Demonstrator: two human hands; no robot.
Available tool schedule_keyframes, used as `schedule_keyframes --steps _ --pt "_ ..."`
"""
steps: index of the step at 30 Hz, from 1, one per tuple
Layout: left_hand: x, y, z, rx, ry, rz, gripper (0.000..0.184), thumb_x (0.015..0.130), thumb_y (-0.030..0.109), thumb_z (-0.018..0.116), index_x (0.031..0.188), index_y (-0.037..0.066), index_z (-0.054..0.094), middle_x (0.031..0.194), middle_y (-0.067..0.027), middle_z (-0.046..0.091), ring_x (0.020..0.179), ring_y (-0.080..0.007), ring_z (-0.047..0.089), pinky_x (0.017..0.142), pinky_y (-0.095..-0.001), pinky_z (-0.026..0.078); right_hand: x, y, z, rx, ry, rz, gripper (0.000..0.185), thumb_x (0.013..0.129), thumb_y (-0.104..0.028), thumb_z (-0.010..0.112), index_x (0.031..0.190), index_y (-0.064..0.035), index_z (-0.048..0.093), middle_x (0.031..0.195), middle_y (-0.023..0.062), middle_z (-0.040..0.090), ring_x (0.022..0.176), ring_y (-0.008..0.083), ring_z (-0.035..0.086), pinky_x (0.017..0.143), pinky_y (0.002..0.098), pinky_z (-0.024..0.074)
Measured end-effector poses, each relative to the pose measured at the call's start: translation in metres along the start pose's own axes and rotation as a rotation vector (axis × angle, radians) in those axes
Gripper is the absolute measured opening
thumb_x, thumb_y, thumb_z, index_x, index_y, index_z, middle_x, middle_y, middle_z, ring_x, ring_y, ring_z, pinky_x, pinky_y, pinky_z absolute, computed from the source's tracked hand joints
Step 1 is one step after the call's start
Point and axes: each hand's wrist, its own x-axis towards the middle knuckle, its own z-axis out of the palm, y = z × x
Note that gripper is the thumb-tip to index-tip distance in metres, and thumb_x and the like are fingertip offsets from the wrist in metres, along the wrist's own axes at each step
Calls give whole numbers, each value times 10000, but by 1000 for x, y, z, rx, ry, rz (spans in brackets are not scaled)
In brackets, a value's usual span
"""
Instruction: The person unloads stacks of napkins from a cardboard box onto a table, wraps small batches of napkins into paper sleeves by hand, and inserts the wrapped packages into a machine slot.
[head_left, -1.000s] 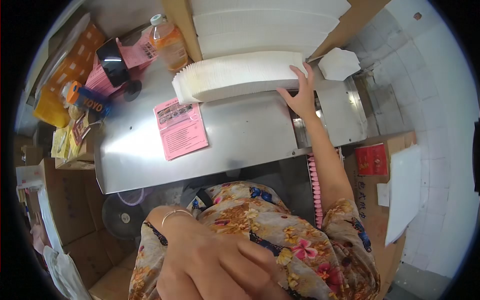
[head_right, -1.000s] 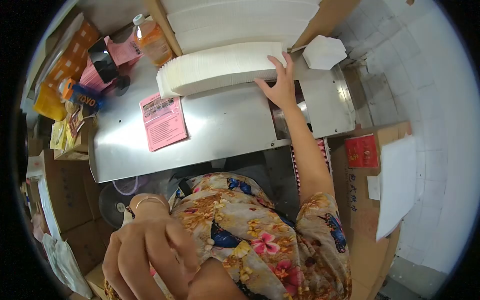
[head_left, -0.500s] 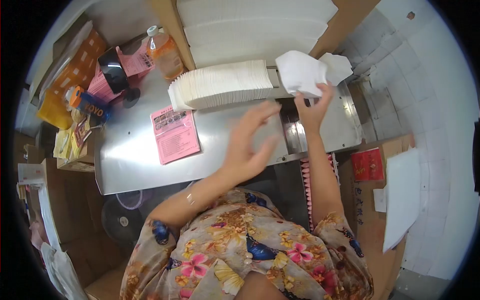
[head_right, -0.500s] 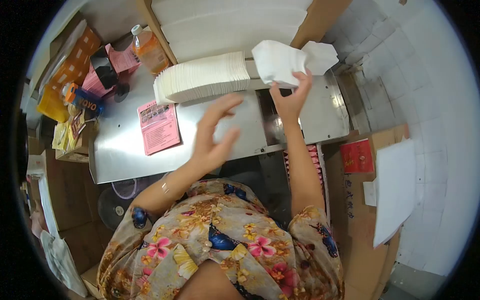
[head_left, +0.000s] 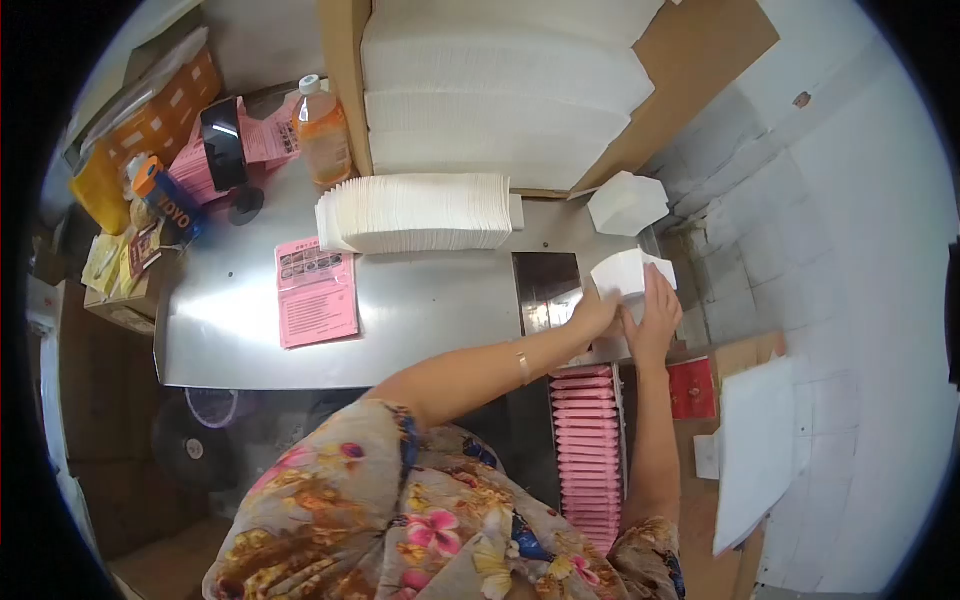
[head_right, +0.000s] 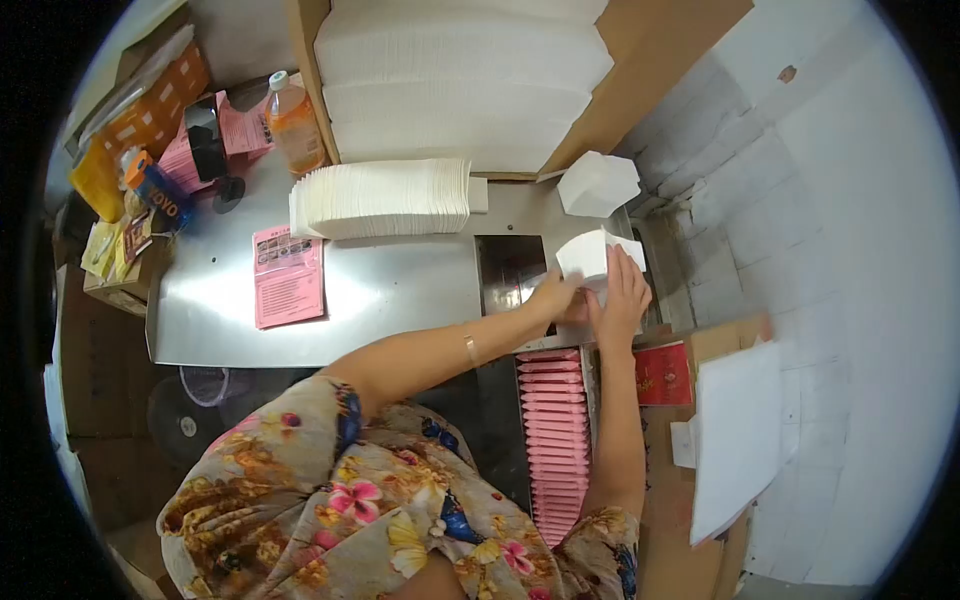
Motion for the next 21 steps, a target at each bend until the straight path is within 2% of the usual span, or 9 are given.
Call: schedule_keyframes --steps 3,5,7,10,15,17,18,19,21 --pt "-69 1 -6 215 -302 -71 458 1048 328 508 1362 -6 490 1150 -136 639 965 -189 657 831 -308 565 30 13 12 -123 -28 -152 863 726 -155 797 1501 -134 419 1507 66 463 1373 282 408 1113 453 287" --pt "-95 -15 -27 397 -521 129 436 1052 315 509 1360 7 517 1160 -129 651 1026 -178 649 903 -287 529 51 12 19 -101 -18 -182 865 727 -151 795 1504 -162 415 1508 49 460 1367 274 413 1104 453 299" --pt "-148 20 -53 672 -610 342 389 1056 262 504 1346 7 548 1142 -113 669 1072 -158 633 929 -283 508 70 14 29 -117 -43 -197 843 739 -176 791 1496 -160 422 1502 46 462 1366 277 414 1101 460 302" --pt "-200 29 -100 682 -467 336 359 1048 211 517 1327 -10 560 1107 -103 682 1056 -153 625 933 -293 500 80 18 35 -107 -63 -203 849 750 -204 791 1506 -154 407 1518 73 445 1388 294 399 1097 479 311" --pt "-277 41 -181 490 100 375 315 1020 181 557 1277 2 593 1049 -49 664 971 -111 608 878 -280 510 78 16 24 -23 -177 -193 841 800 -222 761 1538 -145 364 1552 128 402 1425 326 365 1111 495 301" --pt "-298 52 -210 492 417 281 310 1010 112 524 1298 6 567 1027 -43 655 966 -131 615 875 -281 510 72 12 18 -100 -111 -164 745 876 -249 693 1540 -143 373 1565 164 375 1436 353 347 1129 498 278" --pt "-300 50 -234 533 480 481 324 1004 119 525 1304 1 554 1052 -46 661 980 -129 614 876 -286 504 71 10 20 -48 -16 -160 628 948 -274 608 1519 -107 409 1571 185 356 1446 375 323 1151 487 256" --pt "-303 57 -251 762 670 556 347 999 126 529 1327 11 535 1096 -61 671 1006 -135 619 891 -291 495 73 0 16 -44 -16 -168 628 948 -274 608 1519 -107 409 1571 185 356 1446 375 323 1151 487 256" --pt "-303 68 -280 818 799 560 396 993 119 527 1376 24 499 1158 -89 676 1049 -149 625 906 -294 488 68 -34 2 274 191 -87 543 1003 -250 525 1500 -56 426 1580 179 348 1454 371 319 1177 465 238"
